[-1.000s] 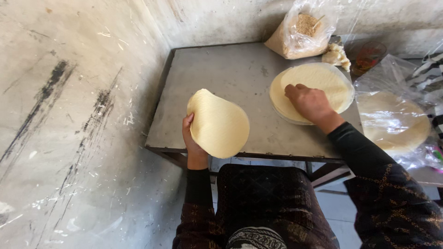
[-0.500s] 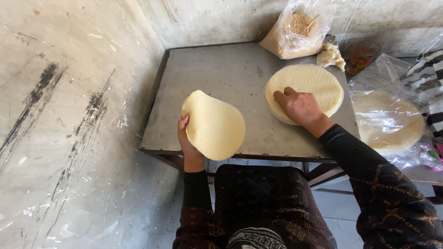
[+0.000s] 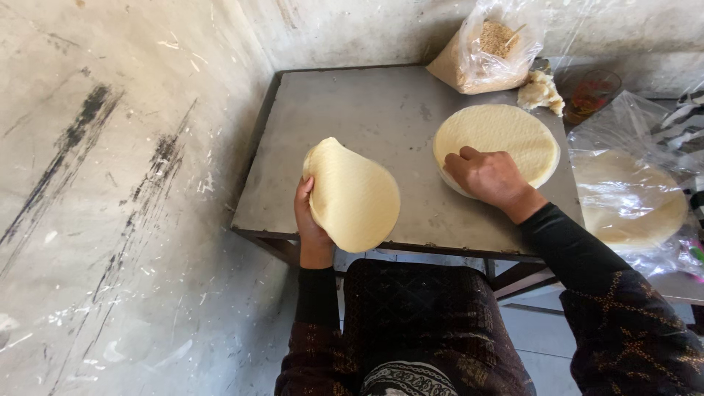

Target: The person separates and prepares wrappers from a stack on a metal table by hand, occasionally folding them and placing them aside.

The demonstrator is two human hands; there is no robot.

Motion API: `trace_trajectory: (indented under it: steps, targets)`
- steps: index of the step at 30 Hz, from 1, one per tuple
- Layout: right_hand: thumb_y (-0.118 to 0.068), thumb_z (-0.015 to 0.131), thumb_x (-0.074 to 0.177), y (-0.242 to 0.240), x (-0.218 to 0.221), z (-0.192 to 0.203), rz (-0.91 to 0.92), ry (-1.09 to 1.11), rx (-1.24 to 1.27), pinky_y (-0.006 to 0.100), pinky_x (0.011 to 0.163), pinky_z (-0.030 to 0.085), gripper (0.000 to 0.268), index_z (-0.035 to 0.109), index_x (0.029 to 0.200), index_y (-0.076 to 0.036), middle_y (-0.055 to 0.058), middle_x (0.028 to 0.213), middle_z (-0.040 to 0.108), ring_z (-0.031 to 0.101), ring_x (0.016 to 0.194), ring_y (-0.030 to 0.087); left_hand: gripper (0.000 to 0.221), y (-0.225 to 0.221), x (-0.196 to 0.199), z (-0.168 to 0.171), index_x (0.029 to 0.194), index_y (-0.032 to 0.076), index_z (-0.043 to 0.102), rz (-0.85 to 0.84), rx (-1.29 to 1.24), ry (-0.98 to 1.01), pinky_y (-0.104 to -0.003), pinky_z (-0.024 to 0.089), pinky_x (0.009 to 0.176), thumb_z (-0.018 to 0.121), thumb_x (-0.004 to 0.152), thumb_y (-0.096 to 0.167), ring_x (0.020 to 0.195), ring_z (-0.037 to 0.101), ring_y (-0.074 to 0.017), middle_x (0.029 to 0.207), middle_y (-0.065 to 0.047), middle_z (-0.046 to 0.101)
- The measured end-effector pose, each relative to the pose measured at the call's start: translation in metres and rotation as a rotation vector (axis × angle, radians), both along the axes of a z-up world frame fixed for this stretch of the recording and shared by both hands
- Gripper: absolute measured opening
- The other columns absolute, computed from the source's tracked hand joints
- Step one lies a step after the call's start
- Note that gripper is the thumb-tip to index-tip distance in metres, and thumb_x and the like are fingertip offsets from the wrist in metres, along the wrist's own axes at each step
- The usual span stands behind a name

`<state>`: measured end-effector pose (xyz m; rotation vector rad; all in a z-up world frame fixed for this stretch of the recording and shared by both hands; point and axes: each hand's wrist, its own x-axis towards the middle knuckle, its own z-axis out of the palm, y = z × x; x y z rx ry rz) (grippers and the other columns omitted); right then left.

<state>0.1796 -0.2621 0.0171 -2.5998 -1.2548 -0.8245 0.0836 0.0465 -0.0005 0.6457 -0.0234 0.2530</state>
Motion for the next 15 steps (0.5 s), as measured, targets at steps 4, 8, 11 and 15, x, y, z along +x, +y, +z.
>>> trace_trajectory:
  steps: [4, 8, 11, 15]
  targets:
    - [-0.038, 0.071, 0.09, 0.006, -0.007, 0.009, -0.032, 0.067, 0.002, 0.038, 0.044, 0.051, 0.028, 0.072, 0.088, -0.01, 0.006, 0.072, 0.069, 0.065, 0.052, 0.025, 0.056, 0.001, -0.001, -0.013, 0.141, -0.003, 0.052, 0.089, 0.175, 0.02, -0.04, 0.063, 0.085, 0.052, 0.097, 0.033, 0.099, 0.074, -0.0267, 0.119, -0.021, 0.069]
    - [-0.024, 0.071, 0.099, 0.024, -0.016, 0.007, 0.053, 0.158, 0.278, 0.031, 0.049, 0.054, 0.019, 0.072, 0.096, -0.005, 0.008, 0.081, 0.072, 0.065, 0.057, 0.019, 0.044, 0.013, 0.014, -0.055, 0.133, -0.003, 0.057, 0.04, 0.293, -0.109, -0.036, 0.063, 0.078, 0.059, 0.102, 0.027, 0.094, 0.074, -0.0223, 0.112, -0.016, 0.071]
    - [-0.01, 0.066, 0.102, 0.059, -0.033, -0.002, 0.239, 0.371, 0.546, 0.025, 0.053, 0.057, 0.009, 0.071, 0.104, -0.003, 0.007, 0.092, 0.073, 0.067, 0.066, 0.012, 0.03, 0.022, 0.02, -0.088, 0.124, -0.004, 0.06, -0.103, 0.227, -0.191, -0.037, 0.062, 0.085, 0.07, 0.105, 0.019, 0.098, 0.071, -0.0208, 0.114, -0.013, 0.071]
    - [-0.018, 0.072, 0.097, 0.107, -0.082, -0.006, 0.246, 0.903, 0.736, 0.029, 0.056, 0.049, 0.025, 0.06, 0.113, -0.003, 0.008, 0.077, 0.06, 0.056, 0.063, 0.013, 0.039, 0.021, 0.019, -0.097, 0.125, 0.001, 0.062, -0.243, 0.246, -0.195, -0.033, 0.06, 0.088, 0.074, 0.099, 0.028, 0.099, 0.069, -0.0156, 0.112, -0.008, 0.071]
